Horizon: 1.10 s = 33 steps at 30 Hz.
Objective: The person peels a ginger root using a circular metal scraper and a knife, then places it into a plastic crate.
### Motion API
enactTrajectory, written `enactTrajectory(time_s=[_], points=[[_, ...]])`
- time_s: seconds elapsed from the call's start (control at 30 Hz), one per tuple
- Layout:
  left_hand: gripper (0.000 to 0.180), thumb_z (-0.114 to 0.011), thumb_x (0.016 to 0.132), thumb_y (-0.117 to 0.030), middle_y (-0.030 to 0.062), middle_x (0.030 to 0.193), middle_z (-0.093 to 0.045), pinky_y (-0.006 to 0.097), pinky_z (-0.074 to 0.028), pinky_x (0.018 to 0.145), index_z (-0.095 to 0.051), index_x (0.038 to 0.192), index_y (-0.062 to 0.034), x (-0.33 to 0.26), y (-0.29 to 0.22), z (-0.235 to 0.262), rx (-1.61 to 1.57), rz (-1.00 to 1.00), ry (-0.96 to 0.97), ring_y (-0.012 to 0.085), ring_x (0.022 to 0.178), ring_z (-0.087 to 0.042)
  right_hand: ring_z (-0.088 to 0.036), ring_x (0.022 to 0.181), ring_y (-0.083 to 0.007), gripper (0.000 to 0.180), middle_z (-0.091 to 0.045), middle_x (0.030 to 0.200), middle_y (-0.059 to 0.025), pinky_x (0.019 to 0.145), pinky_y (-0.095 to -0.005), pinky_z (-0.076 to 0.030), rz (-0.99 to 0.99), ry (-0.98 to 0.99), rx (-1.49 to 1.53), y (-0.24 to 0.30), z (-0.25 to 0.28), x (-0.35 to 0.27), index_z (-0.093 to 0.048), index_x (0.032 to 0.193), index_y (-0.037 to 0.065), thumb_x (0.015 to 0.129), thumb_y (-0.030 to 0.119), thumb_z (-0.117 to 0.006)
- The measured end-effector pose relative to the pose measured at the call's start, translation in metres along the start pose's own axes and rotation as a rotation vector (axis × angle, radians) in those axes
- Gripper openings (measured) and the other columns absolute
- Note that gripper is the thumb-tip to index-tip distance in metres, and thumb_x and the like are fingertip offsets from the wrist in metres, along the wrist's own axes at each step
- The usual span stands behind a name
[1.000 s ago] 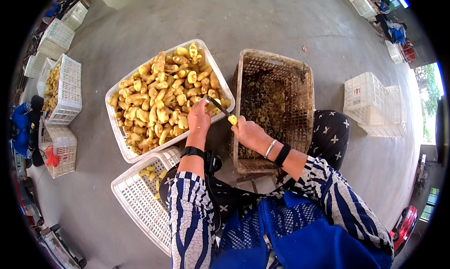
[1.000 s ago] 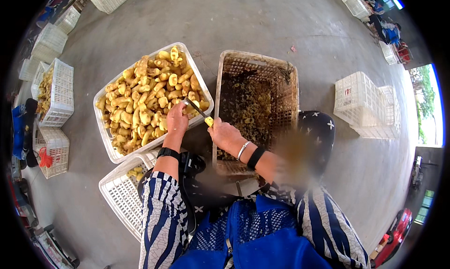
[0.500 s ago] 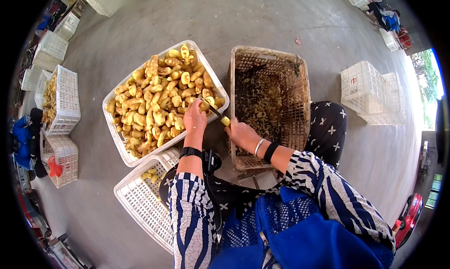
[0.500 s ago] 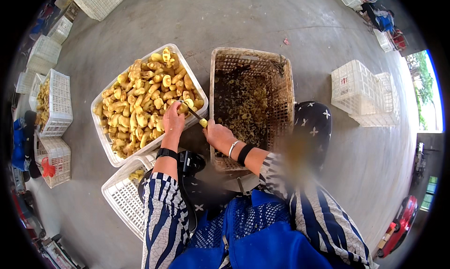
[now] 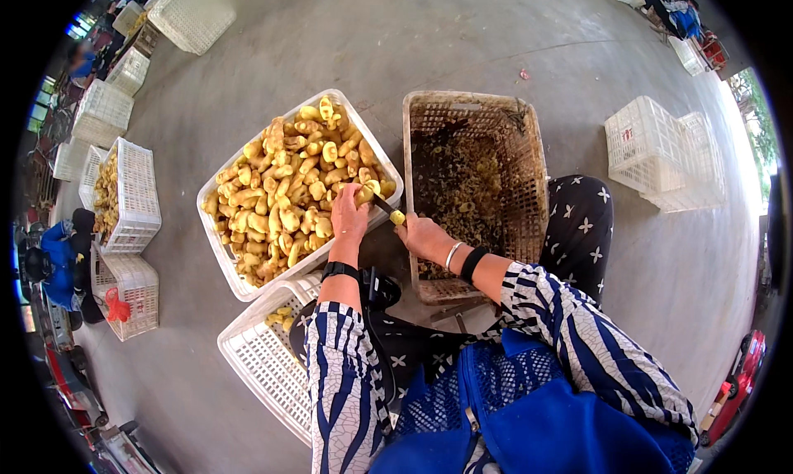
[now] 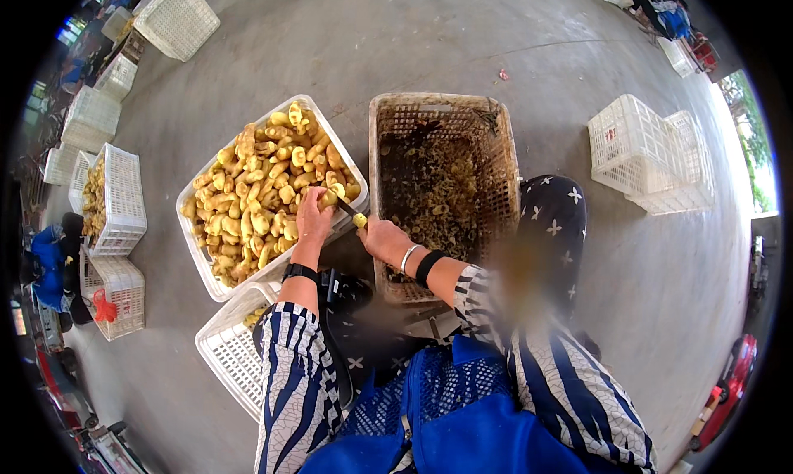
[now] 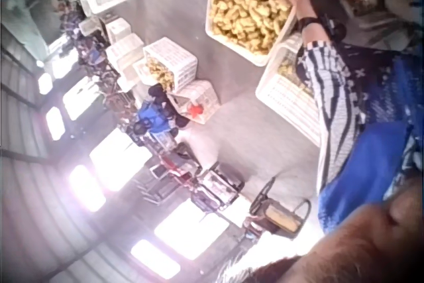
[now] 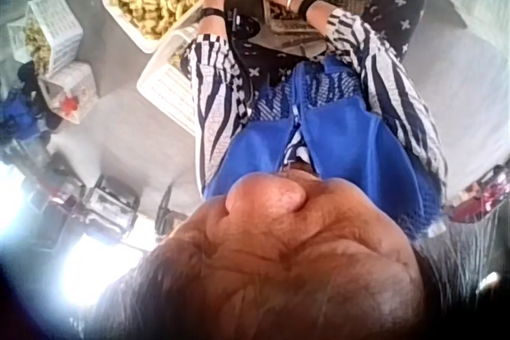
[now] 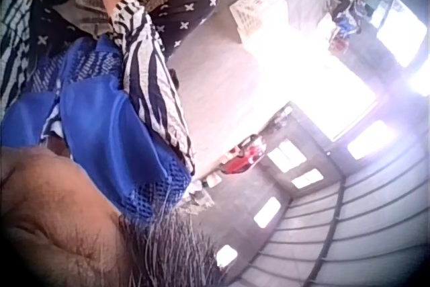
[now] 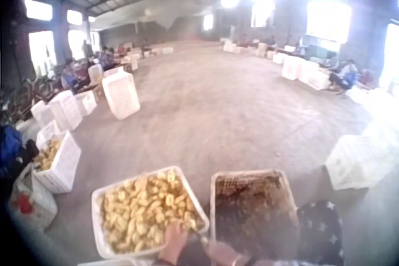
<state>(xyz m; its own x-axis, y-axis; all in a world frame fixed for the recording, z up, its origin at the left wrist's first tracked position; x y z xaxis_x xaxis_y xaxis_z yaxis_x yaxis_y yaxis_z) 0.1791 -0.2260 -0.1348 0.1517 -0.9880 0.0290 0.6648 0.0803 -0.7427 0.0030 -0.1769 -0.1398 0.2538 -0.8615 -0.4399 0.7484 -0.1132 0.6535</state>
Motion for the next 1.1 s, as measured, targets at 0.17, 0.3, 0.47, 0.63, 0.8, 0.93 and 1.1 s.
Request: enactTrajectory(time_s=[0.17, 0.3, 0.47, 0.63, 0.8, 0.93, 1.1], points=[[0.03, -0.074, 0.076, -0.003, 0.0063, 0.092, -0.064, 0.032, -0.05, 0.077, -0.059, 0.102, -0.0057, 0.006, 0.025, -0.005, -0.223, 0.108, -0.004, 0.0216, 0.085, -0.062, -0.034, 0.041, -0.0099, 0.024, -0.039, 0.057, 0.0009, 0.035, -0.0294, -0.028, -0.344, 0.507, 0.61, -0.019, -0.024, -0.005, -0.046, 0.09, 0.009, 0.096, 0.032, -0.046], [0.03, -0.074, 0.077, -0.004, 0.0051, 0.088, -0.064, 0.03, -0.05, 0.074, -0.059, 0.103, -0.0041, 0.01, 0.036, -0.011, -0.311, 0.116, 0.033, 0.0172, 0.08, -0.062, -0.044, 0.041, -0.0165, 0.03, -0.049, 0.06, -0.0062, 0.037, -0.0347, -0.036, -0.311, 0.503, 0.573, -0.023, -0.024, -0.001, -0.049, 0.09, 0.004, 0.095, 0.034, -0.046], [0.035, -0.069, 0.074, -0.002, 0.0151, 0.107, -0.062, 0.037, -0.049, 0.085, -0.058, 0.108, -0.0049, 0.001, 0.0, -0.003, 0.092, -0.177, -0.029, 0.0316, 0.099, -0.061, -0.05, 0.042, -0.0183, 0.033, -0.052, 0.06, -0.0059, 0.039, -0.0348, -0.041, -0.178, 0.315, 0.304, -0.009, -0.007, -0.002, -0.05, 0.093, 0.003, 0.096, 0.036, -0.046], [0.043, -0.066, 0.079, -0.005, 0.0133, 0.104, -0.064, 0.035, -0.05, 0.082, -0.058, 0.121, -0.0068, 0.015, 0.016, -0.006, -0.035, -0.085, 0.084, 0.0285, 0.094, -0.062, -0.034, 0.038, -0.0086, 0.024, -0.04, 0.054, 0.0018, 0.036, -0.025, -0.023, -0.405, 0.636, 0.707, -0.018, -0.024, -0.005, -0.049, 0.091, 0.007, 0.097, 0.03, -0.042], [0.042, -0.066, 0.083, -0.01, 0.0068, 0.096, -0.065, 0.028, -0.05, 0.07, -0.059, 0.124, -0.0065, 0.013, 0.041, -0.025, -0.354, 0.236, 0.283, 0.0153, 0.079, -0.059, -0.035, 0.04, -0.0088, 0.031, -0.041, 0.054, 0.0025, 0.036, -0.024, -0.025, -0.413, 0.692, 0.786, -0.026, -0.02, -0.004, -0.048, 0.087, 0.007, 0.097, 0.037, -0.045], [0.044, -0.072, 0.081, -0.018, 0.0107, 0.101, -0.062, 0.036, -0.05, 0.079, -0.058, 0.122, -0.0112, 0.011, 0.006, -0.003, 0.093, -0.151, 0.146, 0.0268, 0.092, -0.061, -0.04, 0.04, -0.0126, 0.038, -0.045, 0.055, -0.0016, 0.036, -0.0276, -0.031, -0.27, 0.571, 0.577, -0.02, -0.015, 0.001, -0.05, 0.081, 0.005, 0.097, 0.039, -0.046], [0.04, -0.072, 0.081, -0.028, 0.0133, 0.106, -0.06, 0.046, -0.047, 0.084, -0.055, 0.113, -0.0107, 0.005, -0.022, -0.003, 0.282, -0.144, 0.093, 0.0358, 0.101, -0.058, -0.048, 0.042, -0.0194, 0.046, -0.054, 0.059, -0.0091, 0.04, -0.0339, -0.039, -0.173, 0.342, 0.284, -0.01, -0.003, 0.006, -0.052, 0.083, -0.002, 0.097, 0.041, -0.046]])
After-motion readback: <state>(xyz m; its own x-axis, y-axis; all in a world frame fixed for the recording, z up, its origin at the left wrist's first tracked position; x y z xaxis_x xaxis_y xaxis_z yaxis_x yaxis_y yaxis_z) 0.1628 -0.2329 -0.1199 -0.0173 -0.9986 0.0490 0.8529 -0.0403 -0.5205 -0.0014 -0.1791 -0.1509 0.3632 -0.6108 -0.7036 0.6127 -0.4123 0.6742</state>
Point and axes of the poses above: each hand's wrist, its own x-axis towards the middle knuckle, its own z-axis out of the back of the hand, y = z × x, the point moved 10 cm from there along x, towards the middle knuckle
